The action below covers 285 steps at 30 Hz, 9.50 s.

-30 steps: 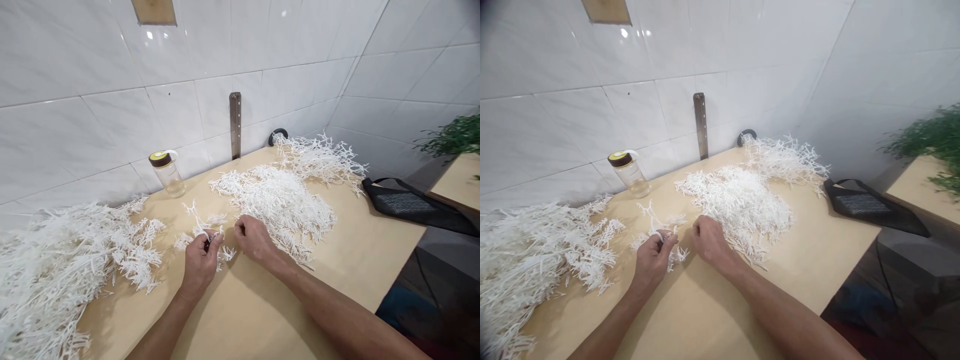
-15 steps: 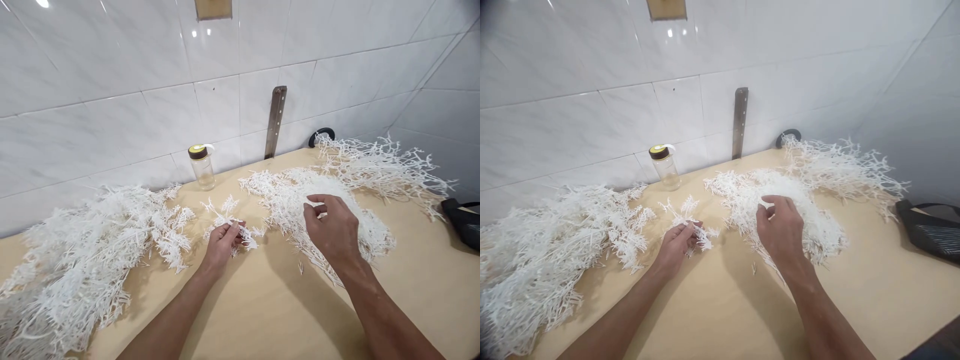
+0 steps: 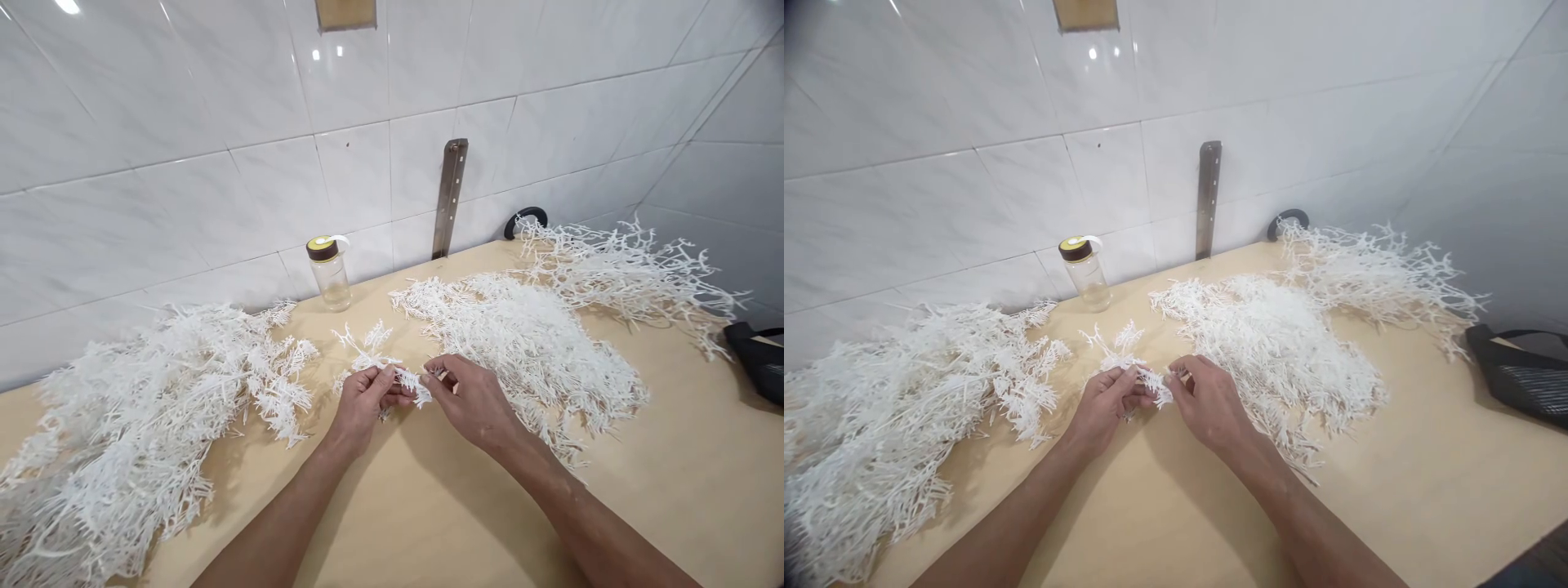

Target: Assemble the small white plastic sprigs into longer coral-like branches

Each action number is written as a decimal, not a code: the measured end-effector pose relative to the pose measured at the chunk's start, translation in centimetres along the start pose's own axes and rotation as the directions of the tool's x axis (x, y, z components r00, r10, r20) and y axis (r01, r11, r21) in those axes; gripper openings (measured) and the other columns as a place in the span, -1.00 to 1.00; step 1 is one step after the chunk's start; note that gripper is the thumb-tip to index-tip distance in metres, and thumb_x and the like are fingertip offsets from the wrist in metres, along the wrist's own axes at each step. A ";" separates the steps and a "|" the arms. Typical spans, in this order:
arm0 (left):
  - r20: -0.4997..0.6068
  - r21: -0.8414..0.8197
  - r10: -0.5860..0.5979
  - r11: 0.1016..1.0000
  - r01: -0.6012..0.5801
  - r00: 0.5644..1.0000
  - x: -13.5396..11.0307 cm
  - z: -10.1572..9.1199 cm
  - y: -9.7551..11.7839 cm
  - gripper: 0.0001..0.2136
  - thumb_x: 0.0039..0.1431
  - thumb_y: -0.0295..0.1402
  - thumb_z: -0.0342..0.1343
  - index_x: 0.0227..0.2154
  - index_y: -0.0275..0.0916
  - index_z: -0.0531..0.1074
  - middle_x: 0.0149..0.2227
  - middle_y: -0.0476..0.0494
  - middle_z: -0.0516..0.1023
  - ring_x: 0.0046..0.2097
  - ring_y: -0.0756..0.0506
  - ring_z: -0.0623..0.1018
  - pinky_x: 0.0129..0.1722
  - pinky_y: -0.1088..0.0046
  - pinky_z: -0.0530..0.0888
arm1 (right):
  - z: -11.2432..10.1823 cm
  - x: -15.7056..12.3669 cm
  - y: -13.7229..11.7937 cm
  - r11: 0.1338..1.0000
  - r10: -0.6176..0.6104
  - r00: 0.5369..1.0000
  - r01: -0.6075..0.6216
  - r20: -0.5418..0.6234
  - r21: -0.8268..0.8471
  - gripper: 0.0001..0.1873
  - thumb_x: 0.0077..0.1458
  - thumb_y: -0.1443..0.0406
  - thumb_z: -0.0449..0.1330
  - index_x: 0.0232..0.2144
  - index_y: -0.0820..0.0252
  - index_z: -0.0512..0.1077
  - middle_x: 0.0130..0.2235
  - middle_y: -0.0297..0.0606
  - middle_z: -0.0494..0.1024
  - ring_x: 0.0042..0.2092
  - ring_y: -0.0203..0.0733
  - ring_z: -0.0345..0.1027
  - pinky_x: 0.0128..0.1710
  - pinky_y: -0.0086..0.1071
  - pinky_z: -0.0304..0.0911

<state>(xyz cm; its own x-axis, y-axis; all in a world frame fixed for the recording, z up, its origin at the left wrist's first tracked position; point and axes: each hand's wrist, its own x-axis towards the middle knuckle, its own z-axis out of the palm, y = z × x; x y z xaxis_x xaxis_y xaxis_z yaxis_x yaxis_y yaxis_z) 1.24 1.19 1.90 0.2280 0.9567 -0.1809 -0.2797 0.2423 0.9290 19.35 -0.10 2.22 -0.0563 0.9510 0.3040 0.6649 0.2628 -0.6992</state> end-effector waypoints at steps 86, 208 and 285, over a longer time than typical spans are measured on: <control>-0.072 0.190 0.089 0.979 -0.074 0.993 -0.4 0.2 0.8 -0.64 0.03 -0.04 0.28 -0.47 -0.27 0.41 -0.60 0.03 0.40 -0.63 0.08 0.33 -0.67 0.58 0.29 | 1.0 -0.4 -1.0 0.727 0.282 0.938 -0.347 0.204 0.593 -0.75 0.16 0.11 0.20 -0.37 0.18 0.41 -0.53 -0.40 0.43 -0.57 -0.29 0.39 -0.50 -0.37 0.37; 0.127 0.300 -0.041 0.954 0.001 0.991 -0.8 0.2 1.7 -0.59 -0.06 0.00 0.30 -0.44 -0.30 0.45 -0.62 0.09 0.22 -0.59 0.10 0.14 -0.58 0.53 0.08 | -0.8 -0.1 -1.3 0.948 -0.215 0.975 0.195 0.054 0.253 -0.84 0.23 0.28 0.14 -0.28 0.13 0.53 -0.25 -0.21 0.57 -0.32 -0.22 0.44 -0.41 -0.38 0.37; 0.124 0.338 0.009 0.940 -0.050 0.992 -0.8 0.5 -0.2 -0.60 0.06 0.01 0.21 -0.43 -0.30 0.39 -0.50 0.00 0.34 -0.42 0.01 0.32 -0.37 0.46 0.25 | -0.8 -0.1 -0.5 0.994 -0.096 0.965 0.079 0.245 0.079 -0.84 0.23 0.31 0.06 -0.36 0.15 0.42 -0.41 -0.31 0.49 -0.42 -0.25 0.30 -0.46 -0.38 0.19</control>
<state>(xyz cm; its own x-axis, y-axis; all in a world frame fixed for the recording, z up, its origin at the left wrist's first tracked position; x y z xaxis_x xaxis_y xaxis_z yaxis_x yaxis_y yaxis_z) 1.56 0.31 1.98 0.3394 0.9314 -0.1314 0.0404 0.1252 0.9913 19.64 -0.45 3.04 -0.3004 0.9322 0.2019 0.5977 0.3489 -0.7218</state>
